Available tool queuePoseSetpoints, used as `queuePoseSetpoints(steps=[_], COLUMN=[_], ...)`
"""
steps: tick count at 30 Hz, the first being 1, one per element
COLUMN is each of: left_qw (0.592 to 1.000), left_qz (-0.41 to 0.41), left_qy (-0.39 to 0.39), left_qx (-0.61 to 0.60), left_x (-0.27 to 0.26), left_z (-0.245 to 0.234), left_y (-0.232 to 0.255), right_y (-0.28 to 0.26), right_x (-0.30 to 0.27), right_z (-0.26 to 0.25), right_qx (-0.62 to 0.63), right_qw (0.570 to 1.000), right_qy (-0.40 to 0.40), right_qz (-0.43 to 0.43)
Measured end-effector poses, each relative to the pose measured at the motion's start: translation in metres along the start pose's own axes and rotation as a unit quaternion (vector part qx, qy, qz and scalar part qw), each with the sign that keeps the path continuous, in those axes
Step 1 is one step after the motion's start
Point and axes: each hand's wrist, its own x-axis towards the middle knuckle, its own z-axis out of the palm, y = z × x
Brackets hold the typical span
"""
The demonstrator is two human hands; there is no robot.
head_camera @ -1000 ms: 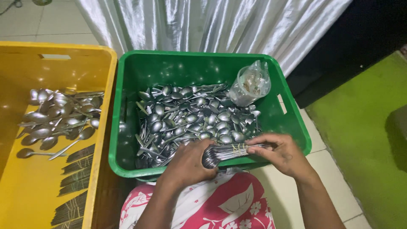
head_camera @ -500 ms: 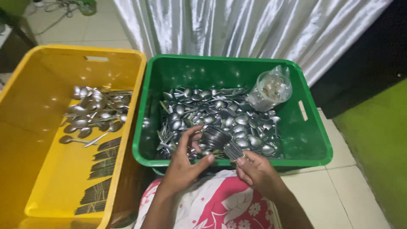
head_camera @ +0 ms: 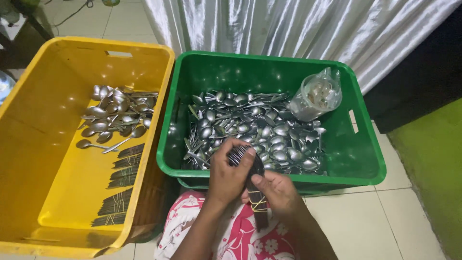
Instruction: Bundling metal spoons together using rubber bands
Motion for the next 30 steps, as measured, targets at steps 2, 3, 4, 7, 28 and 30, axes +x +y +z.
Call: queuePoseSetpoints(steps=[2,3,4,7,28,30], left_qw=[0.999,0.999,0.999,0.998,0.996,0.997], left_qz=[0.002,0.002,0.005,0.022,0.018,0.018], left_qy=[0.009,0.008,0.031,0.055,0.081,0.066], left_qx=[-0.043,-0.044,-0.037,-0.035,-0.03,-0.042], left_x=[0.005,0.009,0.013,0.021,0.008,0.004], left_z=[0.001,0.0,-0.001,-0.011,-0.026,-0.029], left_y=[-0.004,-0.003,-0.003,0.009,0.011,0.012], right_y=[-0.002,-0.004,-0.007,-0.009,-0.014,-0.017], right_x=[0.003,0.002,0.002,-0.005,0.024,0.028], right_z=[0.001,0.002,0.003,0.004,0.023,0.027], right_qx=[0.068,0.067,0.086,0.082,0.056,0.081], right_qw=[0.997,0.997,0.996,0.994,0.998,0.996], right_qy=[0.045,0.046,-0.008,-0.059,-0.026,-0.014], right_qz=[0.018,0.018,0.008,0.048,-0.028,-0.032])
